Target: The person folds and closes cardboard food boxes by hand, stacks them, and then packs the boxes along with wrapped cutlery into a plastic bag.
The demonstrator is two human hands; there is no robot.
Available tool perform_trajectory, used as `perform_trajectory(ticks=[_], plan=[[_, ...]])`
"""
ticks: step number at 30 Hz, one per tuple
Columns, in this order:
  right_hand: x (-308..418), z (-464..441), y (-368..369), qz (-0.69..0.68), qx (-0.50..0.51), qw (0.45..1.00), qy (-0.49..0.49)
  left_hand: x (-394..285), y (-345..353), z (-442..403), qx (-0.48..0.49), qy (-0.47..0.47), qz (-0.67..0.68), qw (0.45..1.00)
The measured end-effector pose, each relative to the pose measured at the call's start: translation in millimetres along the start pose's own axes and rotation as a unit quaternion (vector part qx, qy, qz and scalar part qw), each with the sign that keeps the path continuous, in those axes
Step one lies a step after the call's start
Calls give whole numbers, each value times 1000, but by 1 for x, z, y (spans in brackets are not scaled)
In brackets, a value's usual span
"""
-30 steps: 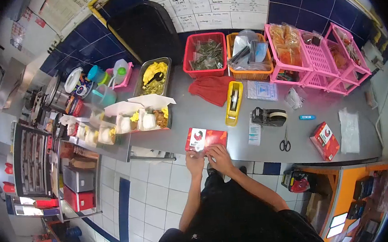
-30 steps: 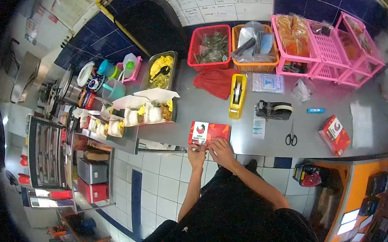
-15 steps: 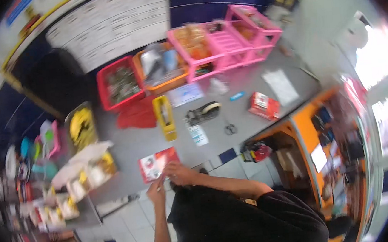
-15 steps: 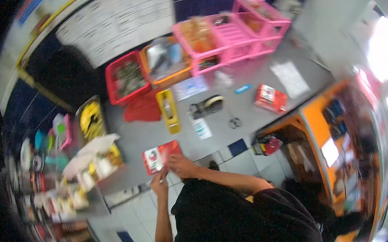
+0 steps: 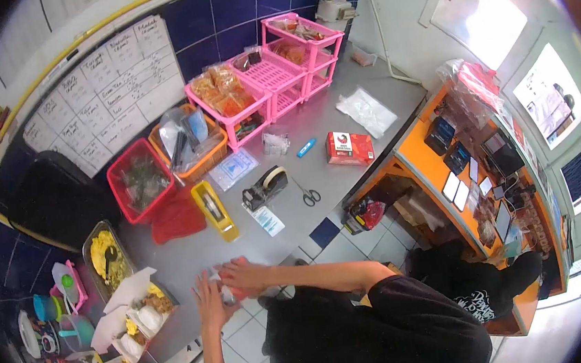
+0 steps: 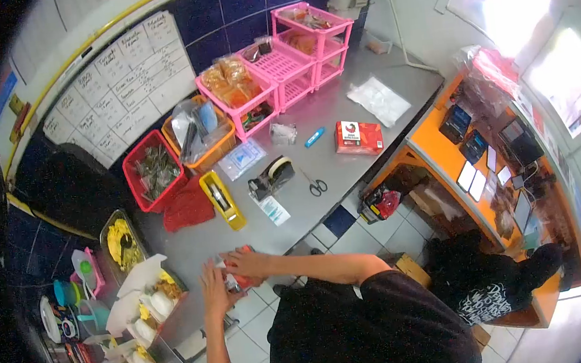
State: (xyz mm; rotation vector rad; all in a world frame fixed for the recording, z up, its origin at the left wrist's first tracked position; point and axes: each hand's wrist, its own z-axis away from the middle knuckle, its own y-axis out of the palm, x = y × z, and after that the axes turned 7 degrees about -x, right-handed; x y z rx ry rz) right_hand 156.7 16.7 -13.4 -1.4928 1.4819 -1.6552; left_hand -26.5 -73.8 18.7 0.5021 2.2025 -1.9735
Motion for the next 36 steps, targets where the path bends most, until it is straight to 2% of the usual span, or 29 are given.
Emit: perform_trajectory(ticks=[1,3,5,8,9,11,12,13,14,16,17,19,20,21,23,24,25,27,28,30,32,33,34,35,36], plan=[[2,3,4,6,-4,1000,-2,1,3,-1,82,-18,27,996],[5,8,3,58,-49,997,31,-5,7,-5,99,-30,32,994],[3,19,-6,61,-42,996,53,-18,5,-8,121,-42,34,991],[-14,63,-23,27,-74,993,90,-81,-32,-8,-10,-46,50,998],[-26,88,-40,-34,-62,990,124,-83,-32,-11,-14,-55,42,997],[-42,138,-106,-131,-20,971,197,-77,-28,-4,-139,-166,160,963],[-59,176,-114,-145,-127,966,170,-60,-21,-3,-202,-177,85,960],[-71,202,-149,-88,-168,968,165,-38,-14,-1,-215,-199,46,955],[-83,224,-190,-80,-128,955,254,-10,-9,4,-230,-232,-1,945],[-103,250,-273,-66,-116,926,353,33,-5,8,-283,-308,-43,907],[-128,269,-285,-25,-148,921,361,36,-20,4,-267,-372,-86,885],[-181,302,-308,57,-208,900,379,70,-12,8,-262,-409,-166,858],[-229,332,-297,145,-224,890,371,70,-14,4,-234,-452,-140,850],[-277,364,-288,238,-241,869,362,69,-8,3,-245,-462,-138,841],[-361,423,-266,259,-237,896,273,81,4,6,-131,-502,-163,839],[-380,430,-266,244,-223,912,241,80,9,5,-133,-508,-167,834],[-379,416,-270,211,-209,926,235,76,12,0,-140,-521,-172,824],[-358,374,-287,128,-191,941,248,58,25,-4,-253,-466,-196,825],[-328,342,-302,74,-181,947,256,52,32,-4,-192,-494,-156,834],[-258,286,-323,-55,-165,949,264,19,43,-9,-224,-467,-162,840],[-223,236,-306,-235,-173,907,305,1,68,-6,-269,-438,-102,852],[-261,233,-251,-319,-245,812,423,-24,58,-8,-287,-456,-53,841],[-308,212,-211,47,-329,920,210,-47,46,-14,-304,-469,-3,829],[-242,158,-209,-34,-278,934,223,-60,35,-15,-311,-471,-7,826],[-166,99,-212,-111,-226,937,242,-68,25,-16,-384,-438,21,813]])
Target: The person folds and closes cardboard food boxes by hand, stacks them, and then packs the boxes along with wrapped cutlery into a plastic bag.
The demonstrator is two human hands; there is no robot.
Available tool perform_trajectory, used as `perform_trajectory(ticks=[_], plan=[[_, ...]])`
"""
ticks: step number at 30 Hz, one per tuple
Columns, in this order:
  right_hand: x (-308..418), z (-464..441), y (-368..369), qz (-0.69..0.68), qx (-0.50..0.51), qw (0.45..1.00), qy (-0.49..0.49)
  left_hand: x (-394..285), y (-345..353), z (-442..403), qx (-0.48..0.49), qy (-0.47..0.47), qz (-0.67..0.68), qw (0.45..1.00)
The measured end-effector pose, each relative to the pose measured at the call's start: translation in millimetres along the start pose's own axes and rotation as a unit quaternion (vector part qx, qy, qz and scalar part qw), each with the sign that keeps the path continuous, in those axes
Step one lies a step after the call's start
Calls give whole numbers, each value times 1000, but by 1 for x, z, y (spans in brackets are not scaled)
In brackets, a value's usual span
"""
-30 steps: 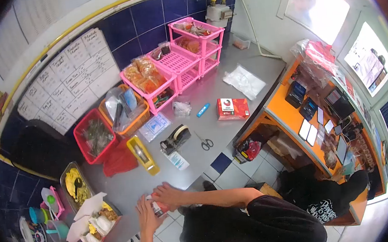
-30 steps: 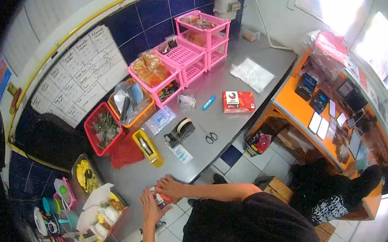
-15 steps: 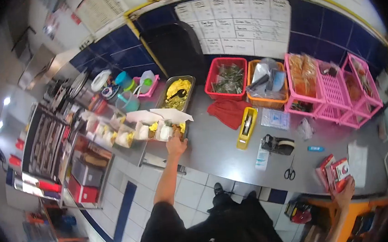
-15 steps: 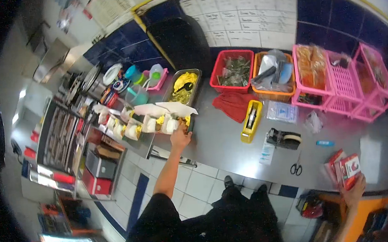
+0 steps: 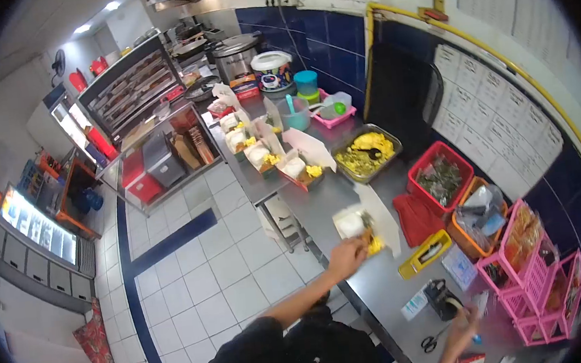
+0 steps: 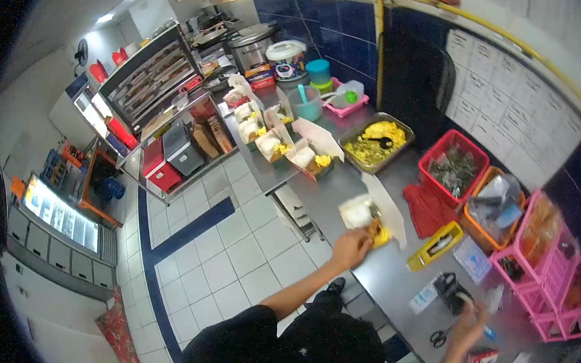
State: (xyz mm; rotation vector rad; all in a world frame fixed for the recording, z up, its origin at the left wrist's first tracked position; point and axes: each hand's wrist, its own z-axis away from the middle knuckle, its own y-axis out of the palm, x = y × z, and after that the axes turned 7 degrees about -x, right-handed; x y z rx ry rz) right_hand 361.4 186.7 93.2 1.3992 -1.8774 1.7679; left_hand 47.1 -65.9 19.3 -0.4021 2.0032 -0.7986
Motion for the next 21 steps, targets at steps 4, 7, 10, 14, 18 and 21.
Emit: perform_trajectory(ticks=[4,7,10,14,18,21], plan=[[138,-46,160,-130,10,966,-223,-38,-47,-65,-123,62,71,988],[165,-45,242,-100,125,970,-182,-26,-32,-119,-163,145,132,967],[187,1,277,-18,131,973,-191,22,13,-147,86,257,62,960],[155,58,294,62,205,945,-248,16,-49,-145,265,220,-107,933],[163,88,281,92,205,921,-319,86,-9,-77,239,207,-108,942],[141,97,287,131,133,943,-275,109,5,-54,131,218,-33,967]])
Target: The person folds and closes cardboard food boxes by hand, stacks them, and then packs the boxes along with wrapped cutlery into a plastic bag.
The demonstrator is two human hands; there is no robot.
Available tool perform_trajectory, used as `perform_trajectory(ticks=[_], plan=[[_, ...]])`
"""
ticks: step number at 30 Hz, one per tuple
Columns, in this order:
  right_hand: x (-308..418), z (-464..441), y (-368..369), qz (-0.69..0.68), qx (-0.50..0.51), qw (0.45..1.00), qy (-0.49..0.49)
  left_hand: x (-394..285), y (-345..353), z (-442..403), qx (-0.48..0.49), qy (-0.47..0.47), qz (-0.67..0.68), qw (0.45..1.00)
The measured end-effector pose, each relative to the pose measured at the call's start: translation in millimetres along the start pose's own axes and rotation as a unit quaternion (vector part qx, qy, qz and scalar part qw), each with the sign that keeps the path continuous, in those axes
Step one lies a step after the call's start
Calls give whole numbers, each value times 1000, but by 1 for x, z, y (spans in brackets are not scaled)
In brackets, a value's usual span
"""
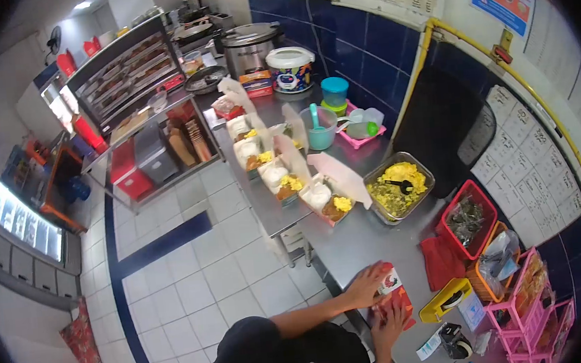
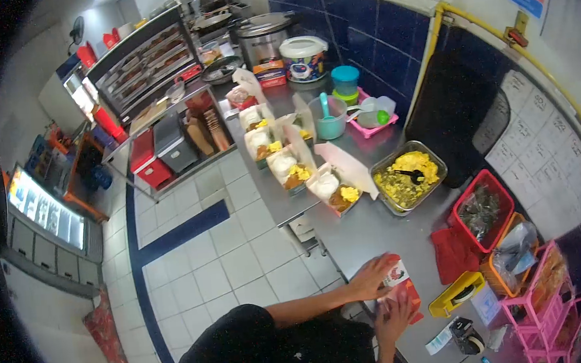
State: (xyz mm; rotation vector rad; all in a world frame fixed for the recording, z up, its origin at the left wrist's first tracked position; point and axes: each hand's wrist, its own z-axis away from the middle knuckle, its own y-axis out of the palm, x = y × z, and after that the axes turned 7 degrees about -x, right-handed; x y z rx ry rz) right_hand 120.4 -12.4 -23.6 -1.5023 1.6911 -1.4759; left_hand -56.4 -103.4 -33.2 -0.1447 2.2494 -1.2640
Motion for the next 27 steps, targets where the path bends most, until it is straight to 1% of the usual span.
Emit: perform_trajectory(ticks=[1,2,3,4,6,7,8,9,10,11,12,13,14,15,16,17,18,19,20,21,22,24,25,27], plan=[[-1,0,6,8,-5,1000,6,-2,-3,2,-8,-89,64,994],[2,3,14,-15,-86,986,145,-5,-6,4,-14,-183,126,975],[6,4,21,-40,-165,945,278,-2,-10,2,41,-193,107,975],[6,1,26,-42,-166,945,280,2,-14,-3,42,-192,105,975],[0,0,30,-103,-213,903,360,4,-18,-19,122,-236,105,958],[-1,-2,32,-101,-214,901,363,11,-10,-28,146,-261,114,947],[-4,-5,33,-155,-215,879,398,15,-3,-35,148,-258,116,948],[-10,-7,34,-207,-214,853,430,18,-2,-42,173,-291,155,928],[-27,-8,40,-205,-214,853,430,21,-3,-50,196,-323,192,906],[-57,-3,57,-221,-201,853,428,19,-11,-58,207,-334,216,894],[-75,-2,66,-238,-188,852,426,15,-23,-66,207,-333,215,894],[-76,-9,55,-238,-189,852,427,11,-35,-73,231,-339,213,887],[-79,-16,41,-236,-137,856,439,9,-43,-78,254,-344,210,879],[-73,-26,23,-234,-83,858,450,11,-39,-78,255,-343,209,880],[-66,-32,12,-235,-83,857,452,12,-30,-77,255,-323,185,892],[-57,-37,3,-219,-35,871,440,13,-21,-73,255,-303,162,904],[-53,-39,0,-201,12,883,425,13,-16,-67,255,-302,162,904],[-52,-40,5,-201,9,883,423,12,-9,-61,220,-286,159,919],[-53,-39,15,-164,6,886,434,11,-3,-56,184,-270,154,932],[-53,-35,23,-126,7,887,445,13,14,-48,155,-274,164,935],[-57,-30,29,-126,10,887,444,11,7,-48,156,-277,164,934],[-68,-27,36,-177,-33,878,444,3,-11,-55,196,-302,169,917],[-73,-26,36,-177,-30,877,446,3,-25,-63,199,-304,169,916],[-78,-28,30,-258,1,836,485,4,-55,-81,250,-294,209,899]])
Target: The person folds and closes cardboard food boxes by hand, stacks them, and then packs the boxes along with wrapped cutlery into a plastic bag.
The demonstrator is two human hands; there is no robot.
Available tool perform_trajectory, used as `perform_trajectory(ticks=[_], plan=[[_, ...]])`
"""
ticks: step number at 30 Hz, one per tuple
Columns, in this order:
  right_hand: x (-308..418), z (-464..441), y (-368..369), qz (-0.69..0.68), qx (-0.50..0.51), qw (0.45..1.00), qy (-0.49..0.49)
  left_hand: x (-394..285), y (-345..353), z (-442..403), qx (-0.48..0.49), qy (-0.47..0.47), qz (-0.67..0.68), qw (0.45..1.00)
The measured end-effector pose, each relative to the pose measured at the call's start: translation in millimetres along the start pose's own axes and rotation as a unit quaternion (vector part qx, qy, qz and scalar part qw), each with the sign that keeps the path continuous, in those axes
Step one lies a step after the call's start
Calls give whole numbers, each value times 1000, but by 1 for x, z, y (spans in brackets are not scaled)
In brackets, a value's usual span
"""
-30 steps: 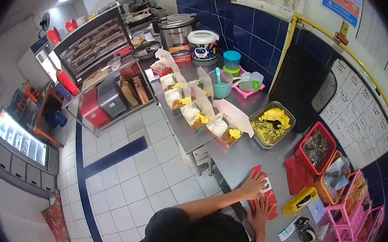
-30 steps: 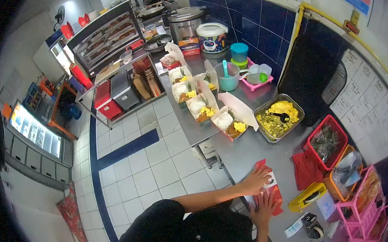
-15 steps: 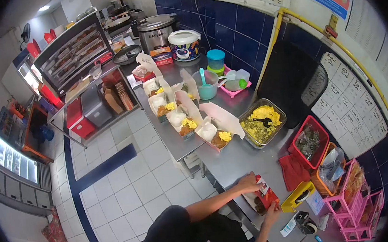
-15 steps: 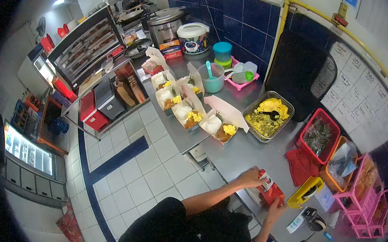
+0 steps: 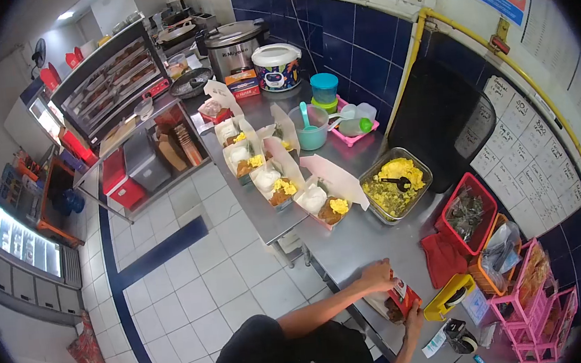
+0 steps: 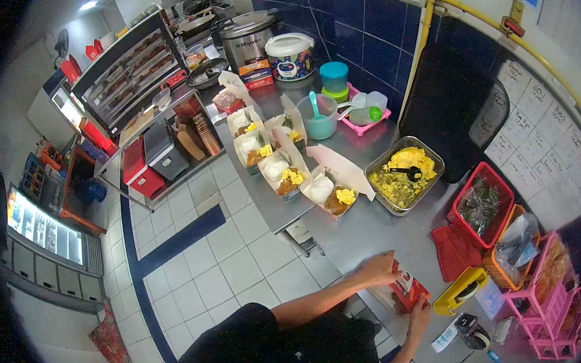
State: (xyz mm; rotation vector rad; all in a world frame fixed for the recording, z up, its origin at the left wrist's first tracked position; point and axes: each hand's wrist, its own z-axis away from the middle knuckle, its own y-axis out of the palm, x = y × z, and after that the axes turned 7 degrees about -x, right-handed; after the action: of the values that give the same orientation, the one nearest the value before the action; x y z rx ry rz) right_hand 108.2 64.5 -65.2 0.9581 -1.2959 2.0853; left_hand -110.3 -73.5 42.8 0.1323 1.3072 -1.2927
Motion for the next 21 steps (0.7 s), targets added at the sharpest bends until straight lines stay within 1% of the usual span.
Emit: perform_trajectory(ticks=[1,3,4,6,7,9,10,11,12,13,14,16,18,19,20,21], plan=[[-1,-1,1,2,3,1000,1,-8,-5,4,-1,-4,1,1000],[0,-5,2,49,-18,999,3,-23,-11,7,-71,4,-166,984],[6,-2,1,49,-17,999,3,-12,-2,2,-71,3,-166,984],[20,10,0,105,-30,992,-62,17,25,-9,-45,19,-92,995],[29,17,3,102,-31,992,-62,18,30,-6,-45,21,-94,994],[42,31,6,122,-87,987,-61,17,31,6,-35,-53,-37,997],[43,31,2,123,-87,987,-58,10,21,17,-24,-1,-28,999],[43,30,-1,110,-60,991,-47,10,26,15,-22,-5,-27,999],[42,30,-3,97,-32,994,-36,11,34,10,-21,-39,-16,999],[42,33,-1,99,-28,994,-33,16,42,9,-19,-73,-6,997],[42,37,2,104,-12,993,-47,24,47,11,-16,-77,-5,997],[36,35,9,106,-9,992,-66,32,57,0,-47,-64,40,996],[20,36,19,64,-66,995,-38,35,66,-2,-58,-31,49,997],[14,38,29,64,-60,996,-33,42,67,5,-69,-11,53,996],[9,41,39,50,-76,994,-66,49,66,7,-65,-15,47,997],[8,43,43,37,-97,990,-100,49,63,5,-76,9,31,997]])
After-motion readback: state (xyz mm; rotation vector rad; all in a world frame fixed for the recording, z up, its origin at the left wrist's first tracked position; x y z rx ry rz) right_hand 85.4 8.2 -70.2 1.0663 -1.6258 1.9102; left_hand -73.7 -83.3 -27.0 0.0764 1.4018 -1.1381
